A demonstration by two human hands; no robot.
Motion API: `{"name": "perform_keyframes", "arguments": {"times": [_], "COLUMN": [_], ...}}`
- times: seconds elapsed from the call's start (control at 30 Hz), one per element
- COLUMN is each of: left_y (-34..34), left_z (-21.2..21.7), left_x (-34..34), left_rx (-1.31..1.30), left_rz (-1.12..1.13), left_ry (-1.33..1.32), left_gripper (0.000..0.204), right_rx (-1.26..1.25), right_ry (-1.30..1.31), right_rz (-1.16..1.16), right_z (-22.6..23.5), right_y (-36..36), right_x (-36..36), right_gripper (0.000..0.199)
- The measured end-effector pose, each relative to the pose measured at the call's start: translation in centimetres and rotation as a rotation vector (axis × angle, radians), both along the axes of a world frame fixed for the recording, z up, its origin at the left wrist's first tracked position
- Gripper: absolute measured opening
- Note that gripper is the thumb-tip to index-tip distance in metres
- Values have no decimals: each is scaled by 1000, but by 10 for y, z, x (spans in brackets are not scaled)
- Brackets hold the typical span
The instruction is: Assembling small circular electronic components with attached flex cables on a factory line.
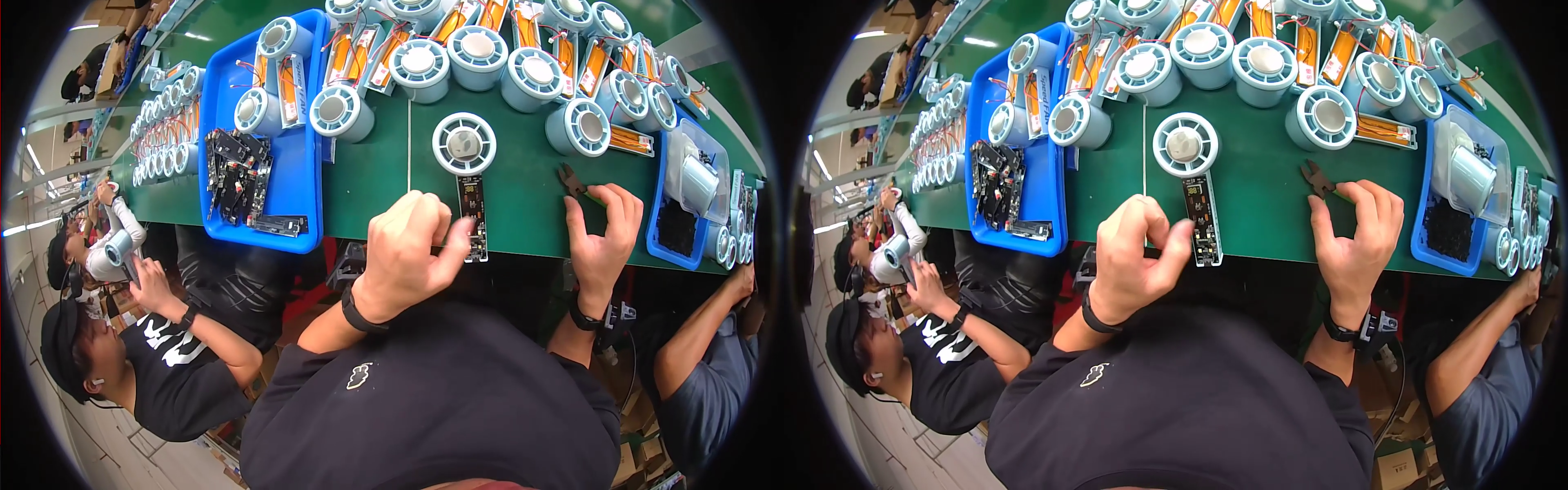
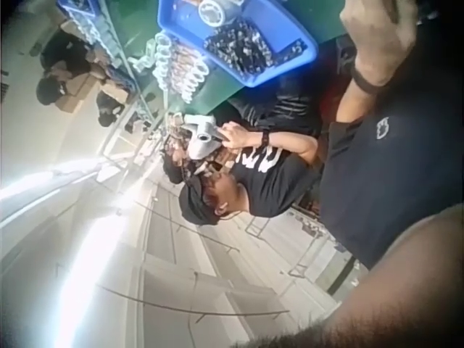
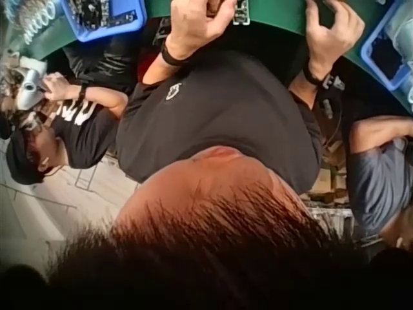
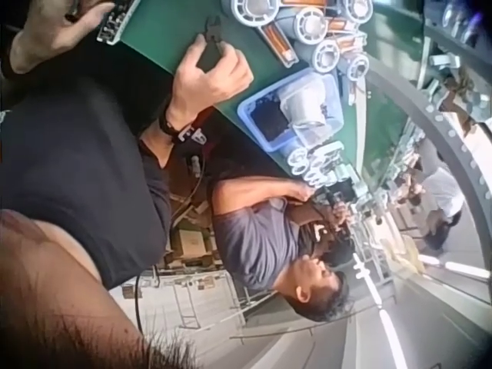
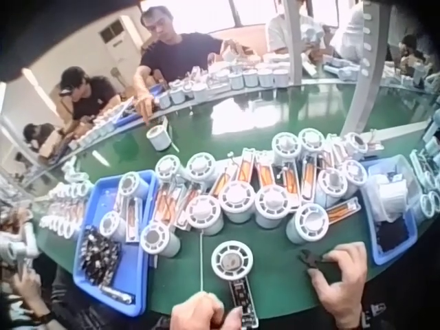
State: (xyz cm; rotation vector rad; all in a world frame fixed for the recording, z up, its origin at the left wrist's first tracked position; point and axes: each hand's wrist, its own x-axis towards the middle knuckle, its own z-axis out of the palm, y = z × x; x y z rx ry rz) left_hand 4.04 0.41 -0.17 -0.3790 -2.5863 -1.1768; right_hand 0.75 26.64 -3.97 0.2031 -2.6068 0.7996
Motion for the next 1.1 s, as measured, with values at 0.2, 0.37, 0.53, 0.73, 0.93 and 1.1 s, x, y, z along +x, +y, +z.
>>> {"name": "perform_keyframes", "arguments": {"times": [0.2, 0.37, 0.53, 0.73, 0.93, 1.1], "left_y": [2, 1, -8, -4, 20, 24], "left_z": [14, 17, 31, 15, 15, 21], "left_x": [8, 10, 15, 13, -5, -11], "left_rx": [-110, -46, 83, 106, -252, -342], "left_rz": [-48, -31, 28, -2, 111, 131], "left_ry": [-408, -495, -318, 181, -72, -235], "left_gripper": [37, 37, 37, 36, 38, 35], "right_rx": [-10, -11, -10, -11, -14, 164], "right_ry": [9, 3, 2, 11, -40, -204], "right_rz": [7, 0, 4, -1, 1, -10], "right_z": [-1, 0, -1, 0, 0, 18], "right_y": [0, 0, 1, 1, 0, -6], "right_x": [0, 1, 0, 0, 4, 10], "right_gripper": [29, 28, 28, 27, 31, 42]}}
